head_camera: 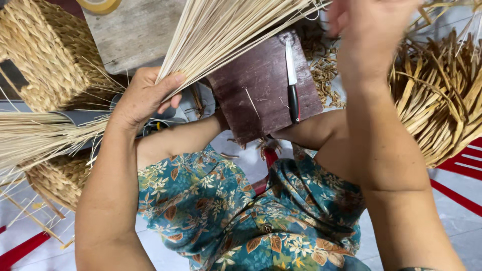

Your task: The person sits on a low stool and uses a knife to shave and split thin bamboo sticks one at a time, adding each finished stick to a bundle on their lap. They then gather the bundle and use scissors to trim the stick ends even.

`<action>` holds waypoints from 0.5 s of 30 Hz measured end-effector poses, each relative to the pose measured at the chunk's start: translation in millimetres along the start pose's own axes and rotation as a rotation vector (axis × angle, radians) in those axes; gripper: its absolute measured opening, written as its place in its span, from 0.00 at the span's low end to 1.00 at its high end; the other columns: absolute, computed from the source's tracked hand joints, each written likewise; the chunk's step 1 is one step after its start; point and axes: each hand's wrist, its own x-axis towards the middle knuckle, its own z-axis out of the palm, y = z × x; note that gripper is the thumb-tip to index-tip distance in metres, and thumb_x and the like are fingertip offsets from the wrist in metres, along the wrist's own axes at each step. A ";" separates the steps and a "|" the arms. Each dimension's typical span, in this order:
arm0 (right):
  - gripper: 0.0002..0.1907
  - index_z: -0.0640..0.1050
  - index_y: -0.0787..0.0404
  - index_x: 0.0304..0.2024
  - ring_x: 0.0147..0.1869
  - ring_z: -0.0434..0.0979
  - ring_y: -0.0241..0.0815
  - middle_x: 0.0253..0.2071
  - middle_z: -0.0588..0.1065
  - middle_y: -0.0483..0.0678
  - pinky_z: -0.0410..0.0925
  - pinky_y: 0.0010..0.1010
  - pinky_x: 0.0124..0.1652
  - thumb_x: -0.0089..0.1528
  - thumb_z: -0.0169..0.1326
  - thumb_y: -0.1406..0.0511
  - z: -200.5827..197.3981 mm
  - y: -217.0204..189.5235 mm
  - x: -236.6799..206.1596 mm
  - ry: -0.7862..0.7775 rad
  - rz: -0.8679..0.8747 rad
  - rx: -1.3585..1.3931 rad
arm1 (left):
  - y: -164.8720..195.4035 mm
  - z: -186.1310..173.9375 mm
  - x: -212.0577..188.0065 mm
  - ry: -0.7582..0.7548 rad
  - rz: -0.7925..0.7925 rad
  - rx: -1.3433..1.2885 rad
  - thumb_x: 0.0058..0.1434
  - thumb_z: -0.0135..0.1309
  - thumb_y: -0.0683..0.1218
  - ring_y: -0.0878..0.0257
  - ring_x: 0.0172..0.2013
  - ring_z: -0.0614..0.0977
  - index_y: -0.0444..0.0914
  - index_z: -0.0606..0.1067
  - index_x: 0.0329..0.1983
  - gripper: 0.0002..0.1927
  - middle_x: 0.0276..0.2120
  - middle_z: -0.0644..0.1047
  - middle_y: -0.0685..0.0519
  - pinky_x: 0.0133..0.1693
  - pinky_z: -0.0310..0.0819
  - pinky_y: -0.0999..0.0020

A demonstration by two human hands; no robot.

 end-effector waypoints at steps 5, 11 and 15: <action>0.16 0.76 0.65 0.30 0.22 0.69 0.35 0.21 0.71 0.45 0.62 0.23 0.21 0.76 0.56 0.70 55.4 -19.3 -12.8 -0.104 0.142 -0.028 | 2.4 7.8 -5.9 -0.003 0.020 0.047 0.69 0.56 0.51 0.76 0.15 0.66 0.37 0.79 0.36 0.12 0.19 0.75 0.57 0.17 0.56 0.79; 0.18 0.76 0.65 0.28 0.19 0.69 0.35 0.22 0.71 0.47 0.61 0.24 0.21 0.74 0.57 0.70 58.8 -20.4 -6.1 -0.071 0.149 0.036 | 7.9 13.6 -8.2 0.003 0.033 0.102 0.69 0.56 0.52 0.76 0.16 0.67 0.37 0.79 0.36 0.13 0.20 0.75 0.59 0.18 0.57 0.79; 0.17 0.76 0.64 0.28 0.22 0.68 0.36 0.21 0.70 0.46 0.60 0.26 0.23 0.73 0.58 0.69 57.8 -12.7 -3.1 -0.046 0.151 0.029 | 8.7 16.9 -4.6 0.008 0.020 0.133 0.68 0.56 0.52 0.76 0.16 0.67 0.39 0.80 0.39 0.12 0.19 0.74 0.59 0.18 0.57 0.79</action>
